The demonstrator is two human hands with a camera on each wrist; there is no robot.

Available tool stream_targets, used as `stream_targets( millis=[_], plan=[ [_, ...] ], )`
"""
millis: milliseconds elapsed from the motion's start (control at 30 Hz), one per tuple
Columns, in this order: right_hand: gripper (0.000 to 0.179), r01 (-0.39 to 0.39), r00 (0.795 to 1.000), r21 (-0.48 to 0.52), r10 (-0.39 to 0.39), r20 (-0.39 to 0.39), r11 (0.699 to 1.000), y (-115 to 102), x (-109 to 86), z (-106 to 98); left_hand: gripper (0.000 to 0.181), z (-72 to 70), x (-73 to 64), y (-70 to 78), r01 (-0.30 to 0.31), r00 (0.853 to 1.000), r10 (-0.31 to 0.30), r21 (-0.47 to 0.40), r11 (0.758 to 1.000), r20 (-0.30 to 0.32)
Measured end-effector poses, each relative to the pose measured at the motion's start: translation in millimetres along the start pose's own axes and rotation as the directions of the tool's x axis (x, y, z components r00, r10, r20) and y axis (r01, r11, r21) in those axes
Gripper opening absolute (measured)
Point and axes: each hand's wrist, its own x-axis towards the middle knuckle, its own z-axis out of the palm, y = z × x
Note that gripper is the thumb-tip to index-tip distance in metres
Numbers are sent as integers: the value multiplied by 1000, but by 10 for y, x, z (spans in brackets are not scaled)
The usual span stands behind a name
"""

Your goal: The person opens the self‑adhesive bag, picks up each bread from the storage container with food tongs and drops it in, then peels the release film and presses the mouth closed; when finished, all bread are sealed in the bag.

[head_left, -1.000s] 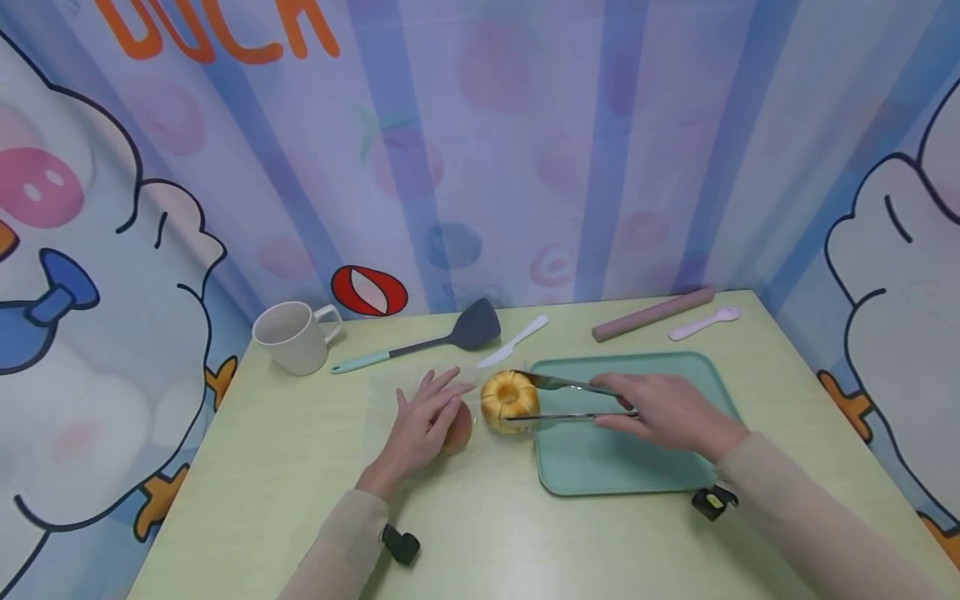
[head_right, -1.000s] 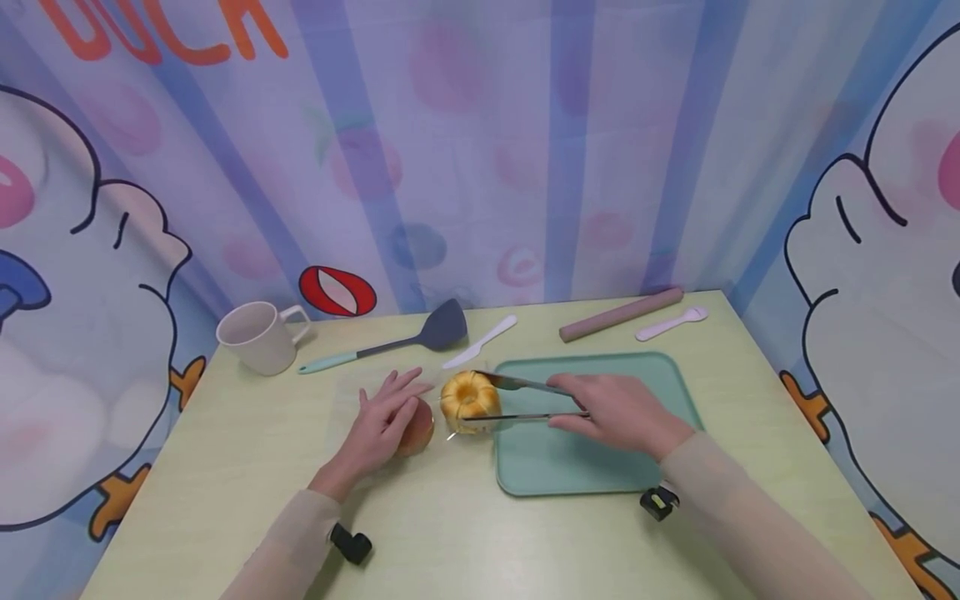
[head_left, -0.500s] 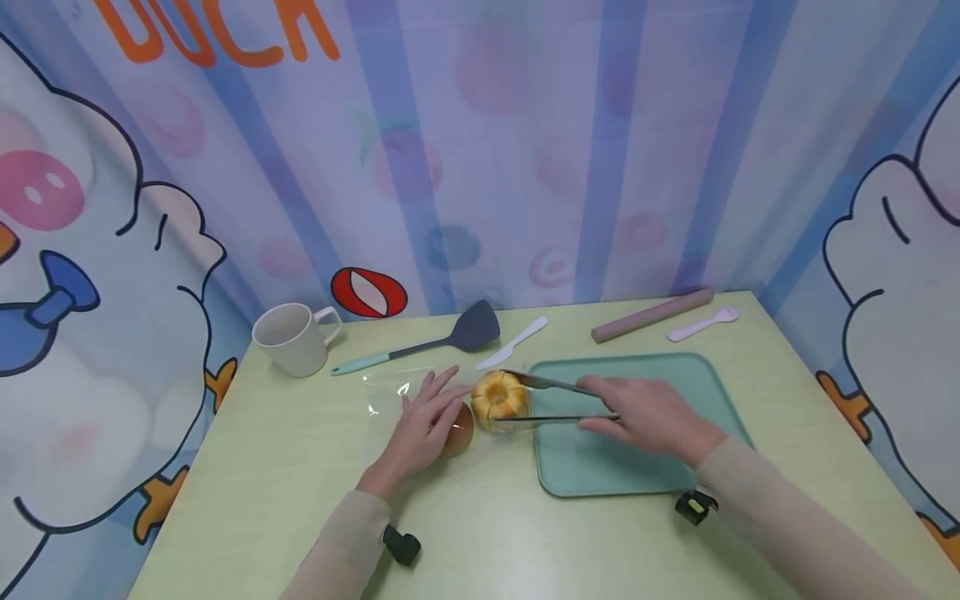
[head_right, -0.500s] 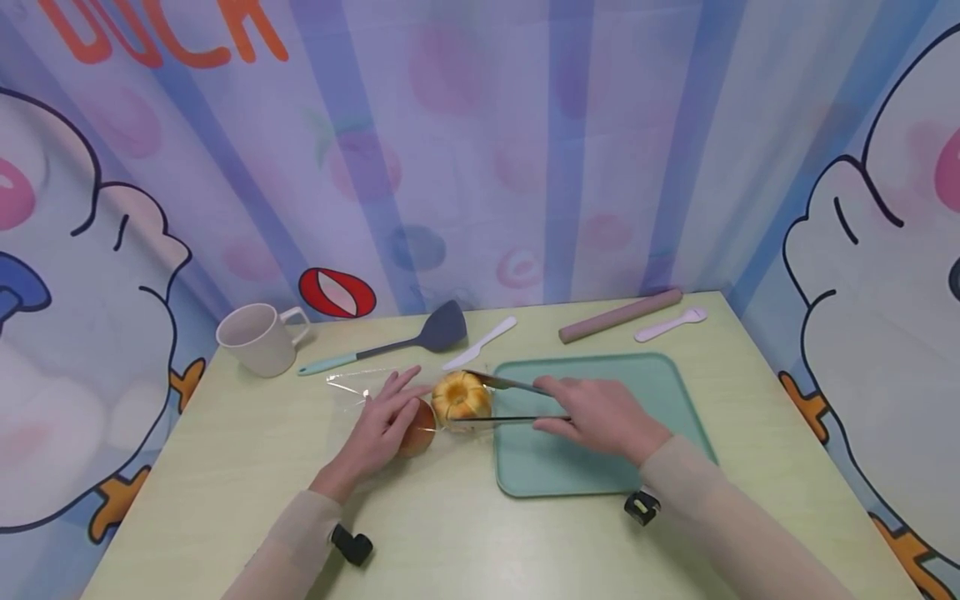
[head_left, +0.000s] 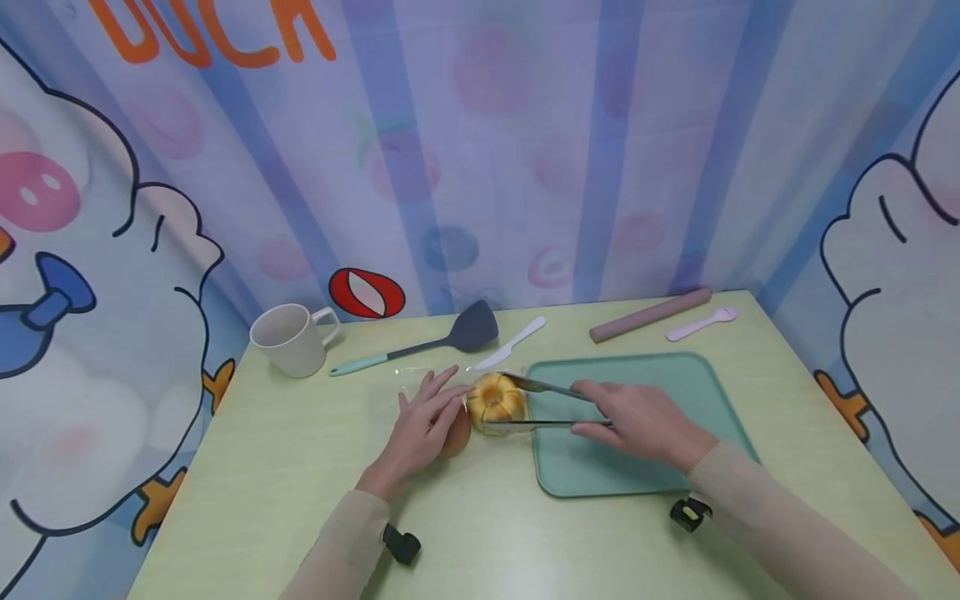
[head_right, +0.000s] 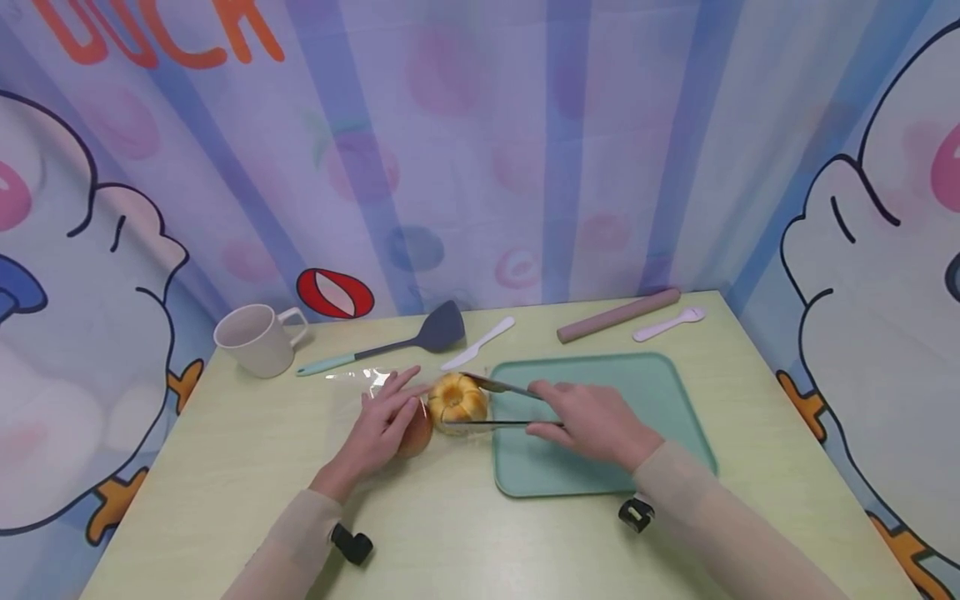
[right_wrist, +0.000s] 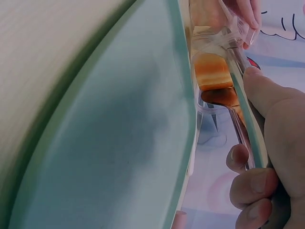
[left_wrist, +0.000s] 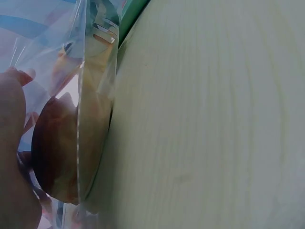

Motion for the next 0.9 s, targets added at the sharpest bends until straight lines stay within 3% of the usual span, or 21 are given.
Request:
stream_targets(
  millis=[500,900],
  plan=[
    [62,-61,996,67,56,69,996,22,-82,-69,33,-7,-20,5,53,999,-53,-18,998,10],
    [66,-76,997,40,76,4,996,229,-313,-230,32,9,-8,-22,53,999,-53,-18,998,9]
  ],
)
